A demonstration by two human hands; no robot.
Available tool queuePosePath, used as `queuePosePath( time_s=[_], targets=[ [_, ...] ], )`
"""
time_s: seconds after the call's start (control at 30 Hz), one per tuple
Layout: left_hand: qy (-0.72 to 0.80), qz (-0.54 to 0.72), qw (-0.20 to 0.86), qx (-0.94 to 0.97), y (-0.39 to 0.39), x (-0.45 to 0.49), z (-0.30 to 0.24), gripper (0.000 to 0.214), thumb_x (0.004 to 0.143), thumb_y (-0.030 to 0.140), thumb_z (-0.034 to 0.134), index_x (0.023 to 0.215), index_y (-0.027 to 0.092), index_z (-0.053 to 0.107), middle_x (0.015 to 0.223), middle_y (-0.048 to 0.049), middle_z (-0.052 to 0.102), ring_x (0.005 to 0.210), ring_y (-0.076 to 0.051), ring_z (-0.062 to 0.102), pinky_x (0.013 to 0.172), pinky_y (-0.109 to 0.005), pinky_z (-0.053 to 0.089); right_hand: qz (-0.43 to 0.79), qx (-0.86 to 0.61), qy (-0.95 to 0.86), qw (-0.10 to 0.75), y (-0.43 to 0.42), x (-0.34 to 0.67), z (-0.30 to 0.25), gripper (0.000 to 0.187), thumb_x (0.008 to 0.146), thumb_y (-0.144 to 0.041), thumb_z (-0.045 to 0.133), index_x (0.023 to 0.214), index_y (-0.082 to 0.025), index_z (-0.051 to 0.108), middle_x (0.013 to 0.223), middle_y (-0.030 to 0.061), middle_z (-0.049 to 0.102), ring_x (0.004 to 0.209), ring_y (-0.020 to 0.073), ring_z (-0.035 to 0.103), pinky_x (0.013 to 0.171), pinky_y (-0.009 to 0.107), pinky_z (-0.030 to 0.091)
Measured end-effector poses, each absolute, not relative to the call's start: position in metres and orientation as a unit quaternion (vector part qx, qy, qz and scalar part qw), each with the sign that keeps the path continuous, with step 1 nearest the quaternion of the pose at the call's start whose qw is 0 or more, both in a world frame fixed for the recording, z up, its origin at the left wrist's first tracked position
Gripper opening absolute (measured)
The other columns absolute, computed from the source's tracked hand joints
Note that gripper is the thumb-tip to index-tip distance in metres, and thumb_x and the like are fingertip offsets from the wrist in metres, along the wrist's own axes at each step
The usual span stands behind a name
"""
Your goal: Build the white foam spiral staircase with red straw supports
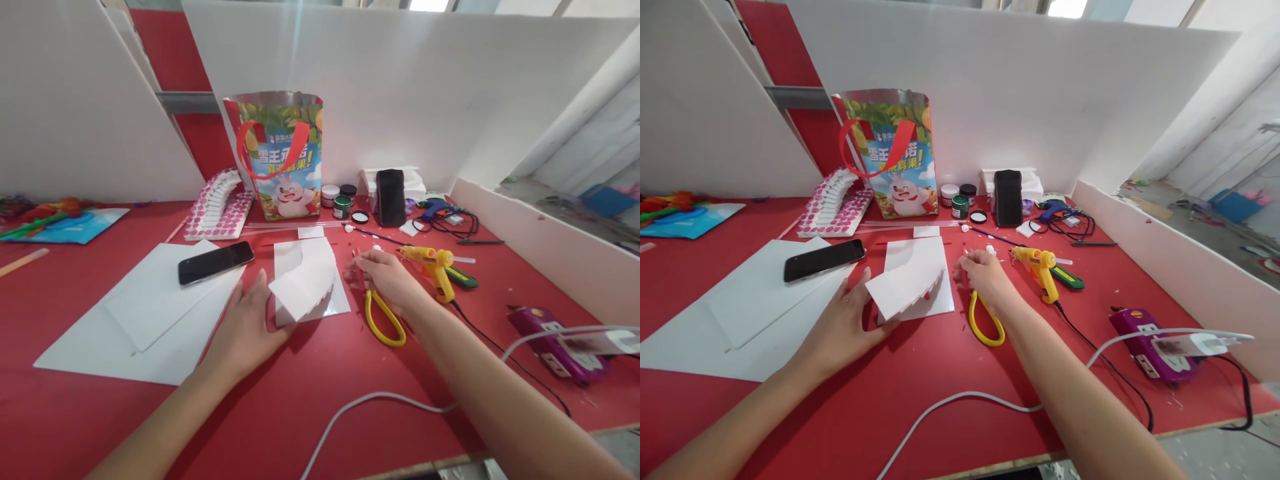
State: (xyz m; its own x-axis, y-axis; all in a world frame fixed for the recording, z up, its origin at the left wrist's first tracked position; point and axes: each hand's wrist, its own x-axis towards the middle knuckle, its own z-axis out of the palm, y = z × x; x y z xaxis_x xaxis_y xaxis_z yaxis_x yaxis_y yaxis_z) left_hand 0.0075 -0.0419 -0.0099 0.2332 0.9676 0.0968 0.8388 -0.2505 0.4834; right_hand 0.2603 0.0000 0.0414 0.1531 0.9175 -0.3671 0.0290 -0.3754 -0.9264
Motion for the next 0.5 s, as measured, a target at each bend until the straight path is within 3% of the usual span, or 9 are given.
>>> queuePosePath(
  time_s=[0.13,0.2,0.3,0.37,0.5],
  targets=[
    [0.599,0.189,0.176,0.758,-0.044,0.000,-0.012,0.090,0.081,0.050,0.064,0.156,0.012,0.035,0.163,-0.0219,0.038,0.152,-0.041,0.032,0.125,-0.059,0.023,0.382,-0.588,-0.489,0.519,-0.044,0.266,0.036,0.015,0.087,-0.028,0.071,0.079,-0.017,0.066,0.070,-0.0032,0.062,0.062,0.0093,0.056,0.062,0.021,0.047],
    [0.589,0.218,0.189,0.755,-0.047,-0.004,-0.009,0.080,0.084,0.052,0.061,0.152,0.015,0.043,0.159,-0.0196,0.045,0.151,-0.039,0.035,0.122,-0.057,0.031,0.372,-0.569,-0.529,0.508,-0.074,0.262,0.036,0.016,0.089,-0.033,0.070,0.085,-0.018,0.067,0.064,-0.0031,0.063,0.058,0.0110,0.059,0.060,0.023,0.050],
    [0.577,0.266,0.233,0.736,-0.056,-0.009,0.000,0.047,0.087,0.050,0.061,0.121,0.019,0.069,0.128,-0.0138,0.068,0.126,-0.034,0.061,0.107,-0.049,0.048,0.373,-0.509,-0.624,0.462,-0.108,0.243,0.032,0.009,0.093,-0.025,0.064,0.093,-0.019,0.071,0.080,0.0028,0.074,0.071,0.0148,0.072,0.066,0.024,0.057],
    [0.573,0.282,0.285,0.716,-0.065,-0.010,0.007,0.032,0.086,0.049,0.065,0.101,0.022,0.075,0.110,-0.0092,0.071,0.107,-0.028,0.068,0.096,-0.042,0.054,0.351,-0.487,-0.667,0.442,-0.115,0.225,0.025,0.010,0.092,-0.019,0.065,0.096,-0.019,0.074,0.088,0.0044,0.077,0.078,0.0152,0.074,0.071,0.024,0.058],
    [0.526,0.316,0.406,0.677,-0.087,-0.006,0.015,0.024,0.085,0.039,0.072,0.105,0.025,0.077,0.105,-0.0046,0.072,0.089,-0.020,0.070,0.082,-0.032,0.057,0.321,-0.467,-0.686,0.456,-0.108,0.195,0.011,0.011,0.090,-0.012,0.067,0.095,-0.018,0.075,0.088,0.0042,0.077,0.080,0.0140,0.073,0.074,0.021,0.057]
  ],
)
